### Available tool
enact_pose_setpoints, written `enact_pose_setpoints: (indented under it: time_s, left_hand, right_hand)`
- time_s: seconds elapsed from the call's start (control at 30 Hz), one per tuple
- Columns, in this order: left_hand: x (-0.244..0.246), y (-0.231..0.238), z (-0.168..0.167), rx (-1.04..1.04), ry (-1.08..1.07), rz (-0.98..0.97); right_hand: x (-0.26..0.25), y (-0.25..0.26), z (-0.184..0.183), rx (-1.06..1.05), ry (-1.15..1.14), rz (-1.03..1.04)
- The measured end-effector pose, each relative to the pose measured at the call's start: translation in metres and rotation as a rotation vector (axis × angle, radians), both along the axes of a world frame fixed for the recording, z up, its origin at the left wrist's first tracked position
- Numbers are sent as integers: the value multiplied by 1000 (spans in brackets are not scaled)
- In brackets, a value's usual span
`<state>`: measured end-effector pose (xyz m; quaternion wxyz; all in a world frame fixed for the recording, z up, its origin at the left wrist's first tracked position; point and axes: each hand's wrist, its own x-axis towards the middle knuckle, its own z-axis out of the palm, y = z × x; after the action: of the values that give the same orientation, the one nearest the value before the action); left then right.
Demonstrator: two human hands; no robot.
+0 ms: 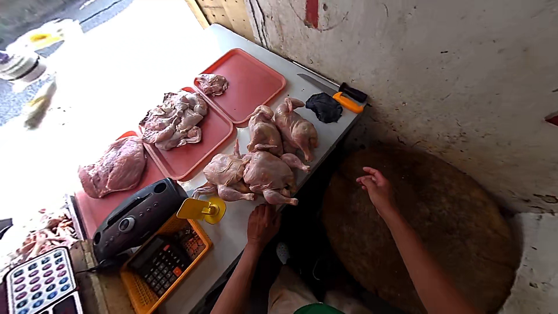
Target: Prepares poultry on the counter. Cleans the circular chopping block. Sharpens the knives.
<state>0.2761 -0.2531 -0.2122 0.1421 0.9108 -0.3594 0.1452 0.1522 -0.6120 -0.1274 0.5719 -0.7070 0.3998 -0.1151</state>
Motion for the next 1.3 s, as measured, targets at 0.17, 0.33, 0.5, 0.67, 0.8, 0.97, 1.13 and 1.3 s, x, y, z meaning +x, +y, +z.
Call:
enact_pose_setpoints:
  time_s: [0.17, 0.33, 0.5, 0.67, 0.8, 0.97, 1.13, 1.3]
  left_hand:
    - [2, -3, -3, -6, -29, 71]
    - [4, -5, -8, 7, -70, 105]
    - [0, -5, -8, 7, -18, 87]
    - [1, -4, -7, -6, 5, 81]
    - [0, -4, -8, -4, 32, 82]
    - [2, -1, -7, -21, 100, 64]
    - [1, 1, -2, 21, 225, 68]
    - [3, -3, -1, 80, 265, 98]
  right_hand:
    - [155, -40, 4, -222, 24, 237]
    - [280, -86, -40, -544, 107, 250]
    - [273, -67, -43, -663, 356, 291]
    - [132, -80, -38, -154, 252, 50]
    - [-89, -72, -49, 138, 12, -529]
    - [-289, -47, -46, -226, 162, -906]
    - [-275, 38, -113, -554, 487, -590]
    - [-109, 259, -141, -458, 0, -40]
